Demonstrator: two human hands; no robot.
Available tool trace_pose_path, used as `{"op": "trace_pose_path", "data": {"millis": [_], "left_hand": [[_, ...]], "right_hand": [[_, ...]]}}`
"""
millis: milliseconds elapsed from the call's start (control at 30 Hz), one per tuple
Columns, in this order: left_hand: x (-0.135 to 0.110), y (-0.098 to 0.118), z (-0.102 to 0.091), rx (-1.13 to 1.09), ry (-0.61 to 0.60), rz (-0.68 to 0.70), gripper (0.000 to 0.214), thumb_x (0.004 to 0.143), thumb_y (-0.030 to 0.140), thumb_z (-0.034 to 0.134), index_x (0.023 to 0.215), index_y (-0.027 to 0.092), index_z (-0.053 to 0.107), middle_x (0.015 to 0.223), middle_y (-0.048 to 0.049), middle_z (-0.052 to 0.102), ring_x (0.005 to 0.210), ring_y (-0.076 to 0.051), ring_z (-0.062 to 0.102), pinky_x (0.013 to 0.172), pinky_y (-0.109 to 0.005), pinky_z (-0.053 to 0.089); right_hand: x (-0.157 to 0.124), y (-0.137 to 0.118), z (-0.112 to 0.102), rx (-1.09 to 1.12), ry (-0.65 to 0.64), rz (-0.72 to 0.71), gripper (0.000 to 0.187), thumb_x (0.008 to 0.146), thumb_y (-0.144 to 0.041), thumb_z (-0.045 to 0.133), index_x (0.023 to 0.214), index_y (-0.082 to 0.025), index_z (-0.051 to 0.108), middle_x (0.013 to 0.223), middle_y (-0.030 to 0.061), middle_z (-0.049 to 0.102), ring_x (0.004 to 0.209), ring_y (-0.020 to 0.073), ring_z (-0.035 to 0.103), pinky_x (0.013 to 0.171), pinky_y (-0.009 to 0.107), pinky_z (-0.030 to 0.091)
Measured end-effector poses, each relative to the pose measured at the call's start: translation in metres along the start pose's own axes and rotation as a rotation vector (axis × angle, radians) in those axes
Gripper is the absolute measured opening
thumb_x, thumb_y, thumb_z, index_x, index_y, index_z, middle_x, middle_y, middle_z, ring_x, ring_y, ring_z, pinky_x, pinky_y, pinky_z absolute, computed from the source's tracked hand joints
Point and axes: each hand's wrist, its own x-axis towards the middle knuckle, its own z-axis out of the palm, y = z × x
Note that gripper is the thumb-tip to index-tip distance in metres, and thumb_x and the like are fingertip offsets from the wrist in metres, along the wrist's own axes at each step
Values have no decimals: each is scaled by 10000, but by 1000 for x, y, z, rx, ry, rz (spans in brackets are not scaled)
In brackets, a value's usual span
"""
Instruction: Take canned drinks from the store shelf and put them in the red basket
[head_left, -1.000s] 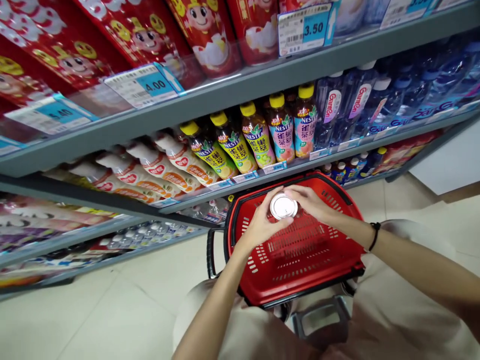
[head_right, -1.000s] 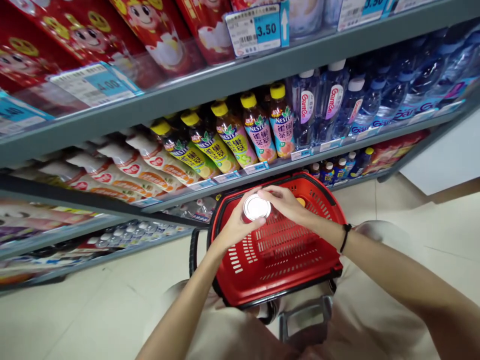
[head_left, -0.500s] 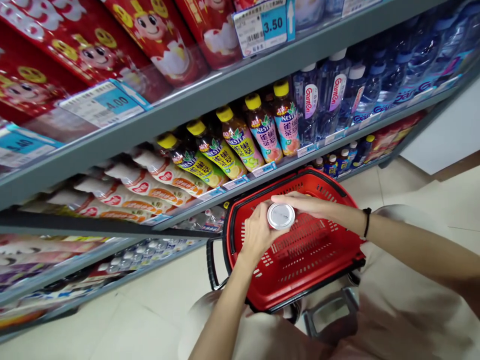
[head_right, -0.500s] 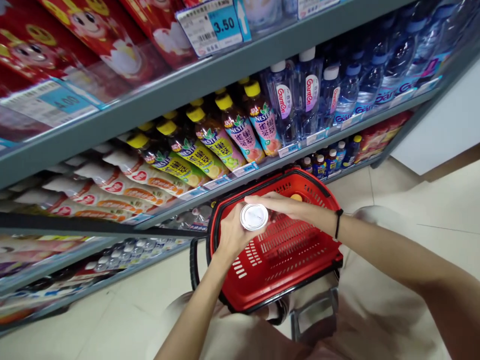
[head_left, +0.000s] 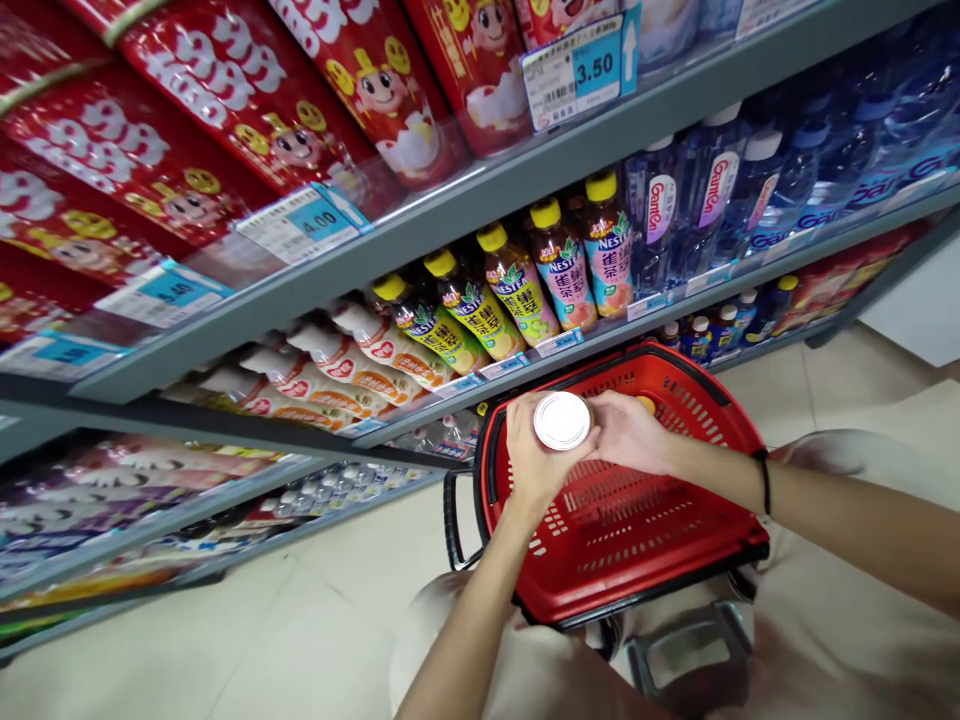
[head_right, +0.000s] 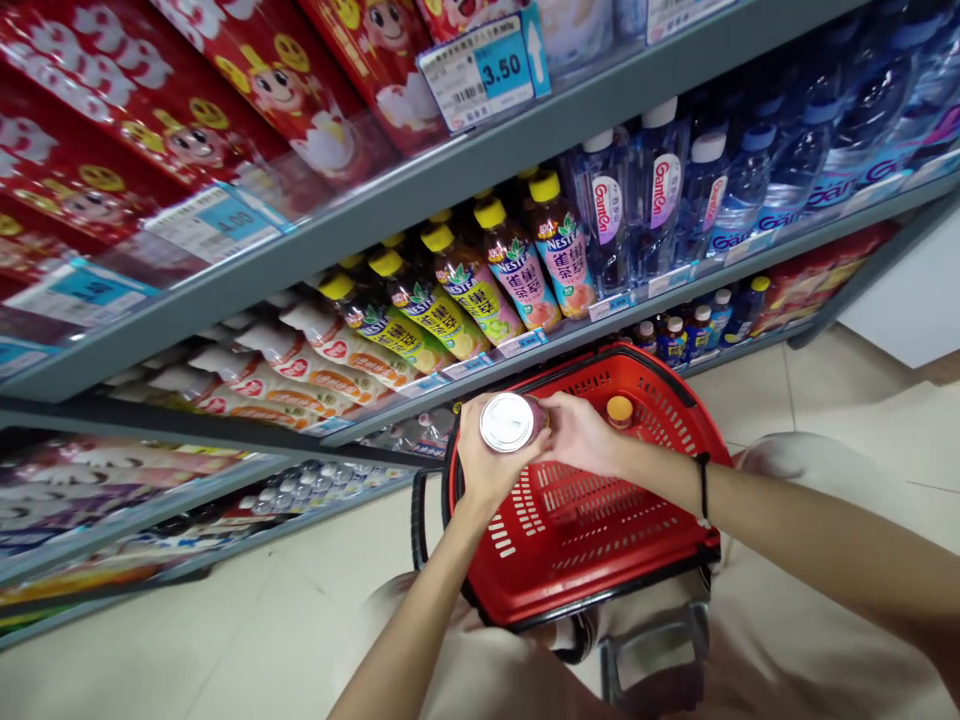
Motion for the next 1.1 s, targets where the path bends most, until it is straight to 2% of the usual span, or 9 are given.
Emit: {"op": "trace_pose_path", "data": {"millis": [133,233,433,633,733,800,900,1000,1100], "left_hand": [[-2,3,-2,-58,18,46,641,708,434,947,1199,209,602,1164,-101,678,1097,-283,632,978,-455,520],[-2,6,-2,-66,24,69,641,720,408,949,1216,204,598,1166,-103,679,1095,-275,639,989,-449,522],[-2,7,-5,-96,-96,133,635,795,419,902,1301,209,581,1255,-127,698,1170,-284,659,1039,-465,526],[1,6,-11,-100,-149,108,605,819,457,872,1292,216,583,1246,-128,704,1161,-282,669,1025,-458,538],[4,5,-13,-63,-110,101,598,790,454,891,1255,207,606,1220,-121,693,1152,-285,654,1022,-446,530],[6,4,-13,-69,-96,14,596,782,450,896,1250,207,617,1211,-107,689,1140,-277,655,1024,-427,524],[7,0,-11,-234,-88,-218,556,839,469,841,1277,217,610,1217,-83,699,1088,-246,686,998,-383,535],[9,-5,-9,-411,-43,-381,446,880,497,787,1187,204,650,1146,-63,718,1021,-215,684,960,-342,534],[10,-11,-7,-554,-22,-537,443,832,569,803,1000,179,674,975,-34,717,894,-182,659,852,-296,539]], "right_hand": [[-1,0,3,-1,80,-34,93,828,-204,687,900,-162,731,849,38,694,765,164,582,670,259,478],[-1,-1,4,18,122,-31,88,853,-173,682,896,-150,756,887,42,722,810,157,618,690,247,504],[-2,1,5,19,165,-4,145,921,-241,642,886,-165,761,893,52,746,826,177,648,688,269,543],[2,3,-1,-59,105,-13,115,876,-290,712,927,-189,734,903,45,742,823,185,661,660,263,544],[3,-1,-5,-219,8,-88,251,856,-412,779,960,-196,707,847,29,714,721,165,616,591,254,519],[4,-5,-7,-342,-46,-140,363,846,-522,789,945,-190,680,768,16,668,627,146,546,534,253,483],[2,-14,-7,-394,-50,-162,441,833,-603,760,910,-185,641,723,2,611,566,128,468,506,269,464],[-1,-21,-6,-396,-44,-171,412,838,-572,742,895,-181,627,719,2,586,571,137,481,515,290,468],[-4,-25,-6,-434,-67,-212,345,838,-490,752,859,-171,623,713,14,597,574,139,492,524,292,462]]}}
